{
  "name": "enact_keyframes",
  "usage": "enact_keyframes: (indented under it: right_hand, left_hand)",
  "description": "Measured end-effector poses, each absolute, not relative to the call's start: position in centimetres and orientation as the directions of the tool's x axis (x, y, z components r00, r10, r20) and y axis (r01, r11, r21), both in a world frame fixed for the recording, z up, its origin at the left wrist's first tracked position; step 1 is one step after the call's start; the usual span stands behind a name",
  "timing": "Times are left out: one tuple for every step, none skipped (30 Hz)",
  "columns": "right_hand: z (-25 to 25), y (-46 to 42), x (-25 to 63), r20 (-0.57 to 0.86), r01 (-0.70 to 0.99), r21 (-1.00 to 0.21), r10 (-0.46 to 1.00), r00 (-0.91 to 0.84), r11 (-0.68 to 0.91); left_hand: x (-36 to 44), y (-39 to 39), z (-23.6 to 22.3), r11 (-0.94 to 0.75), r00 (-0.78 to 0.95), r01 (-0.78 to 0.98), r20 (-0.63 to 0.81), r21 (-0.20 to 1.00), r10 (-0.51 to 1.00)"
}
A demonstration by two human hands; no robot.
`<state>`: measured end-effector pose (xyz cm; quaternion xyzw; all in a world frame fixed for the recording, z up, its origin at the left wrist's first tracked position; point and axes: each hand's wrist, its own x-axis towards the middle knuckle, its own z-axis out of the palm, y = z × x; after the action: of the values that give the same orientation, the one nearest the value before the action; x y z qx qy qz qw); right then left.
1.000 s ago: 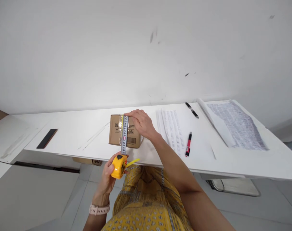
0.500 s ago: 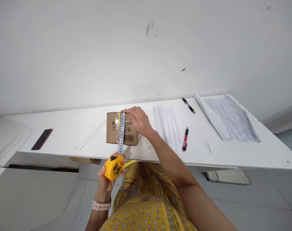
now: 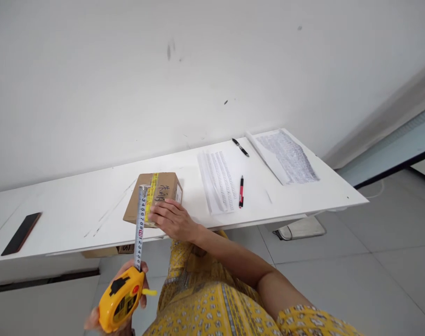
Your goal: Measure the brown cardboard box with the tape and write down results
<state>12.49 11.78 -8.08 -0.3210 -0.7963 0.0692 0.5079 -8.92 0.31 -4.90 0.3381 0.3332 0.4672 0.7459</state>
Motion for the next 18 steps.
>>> enact_keyframes:
  right_hand:
    - [-7.8,11.5,12.7,0.765,0.413,-0.485,0.603,-0.227,0.771]
    - [-7.4,11.2,13.1,0.754,0.373,-0.560,0.641,-0.140,0.740]
    - [-6.7,10.8,13.7,0.717,0.319,-0.655,0.696,-0.021,0.685]
    - [-6.0,10.4,14.5,0.648,0.251,-0.752,0.754,0.108,0.610]
    - [-5.1,10.0,15.3,0.554,0.175,-0.832,0.804,0.218,0.526]
    - [-4.2,9.7,16.3,0.459,0.104,-0.888,0.841,0.287,0.449]
    - [-3.5,9.4,17.3,0.383,0.049,-0.920,0.869,0.313,0.388]
    - [-2.8,9.1,18.3,0.331,0.011,-0.939,0.891,0.311,0.344]
    - [-2.3,8.8,19.3,0.301,-0.013,-0.947,0.905,0.300,0.320]
    - [-2.0,8.5,20.2,0.286,-0.026,-0.951,0.911,0.298,0.308]
    - [-1.9,8.1,20.9,0.279,-0.028,-0.953,0.910,0.307,0.301]
    - [-2.0,7.6,21.4,0.276,-0.017,-0.955,0.904,0.326,0.297]
    - [-2.2,7.1,21.8,0.278,0.004,-0.956,0.897,0.344,0.294]
    - [-2.6,6.5,21.9,0.283,0.032,-0.956,0.894,0.348,0.291]
    - [-3.1,5.9,21.8,0.288,0.063,-0.957,0.899,0.331,0.284]
    - [-3.6,5.3,21.6,0.297,0.093,-0.955,0.909,0.292,0.282]
    - [-4.1,4.8,21.2,0.316,0.121,-0.948,0.917,0.244,0.295]
    - [-4.6,4.2,20.9,0.352,0.148,-0.933,0.916,0.193,0.327]
  left_hand:
    - [-8.6,0.1,-5.0,0.318,0.346,-0.469,-0.159,0.824,0.924]
    - [-8.3,-0.2,-5.2,0.295,0.344,-0.467,-0.136,0.834,0.929]
    - [-7.9,-0.5,-5.4,0.273,0.335,-0.465,-0.118,0.842,0.935]
    - [-7.5,-0.7,-5.6,0.263,0.321,-0.462,-0.117,0.847,0.940]
    - [-7.1,-1.0,-5.7,0.264,0.313,-0.452,-0.126,0.852,0.941]
    - [-6.7,-1.1,-5.8,0.276,0.323,-0.431,-0.139,0.859,0.936]
    - [-6.3,-1.1,-5.8,0.298,0.361,-0.398,-0.151,0.868,0.920]
    - [-5.8,-1.0,-5.8,0.327,0.421,-0.353,-0.163,0.877,0.892]
    - [-5.3,-0.7,-5.6,0.352,0.487,-0.304,-0.173,0.885,0.856]
    - [-4.8,-0.4,-5.4,0.366,0.547,-0.257,-0.177,0.895,0.818]
    - [-4.2,0.1,-5.2,0.358,0.588,-0.221,-0.169,0.907,0.791]
    - [-3.5,0.6,-4.9,0.332,0.603,-0.200,-0.151,0.922,0.783]
    - [-2.8,1.0,-4.6,0.297,0.599,-0.192,-0.128,0.936,0.791]
    - [-2.0,1.5,-4.3,0.257,0.584,-0.190,-0.102,0.948,0.806]
    - [-1.2,1.9,-3.9,0.220,0.568,-0.189,-0.076,0.957,0.820]
    - [-0.4,2.2,-3.6,0.191,0.558,-0.188,-0.055,0.963,0.828]
    - [0.3,2.5,-3.3,0.176,0.560,-0.181,-0.046,0.968,0.827]
    - [1.0,2.8,-3.0,0.169,0.572,-0.167,-0.044,0.971,0.819]
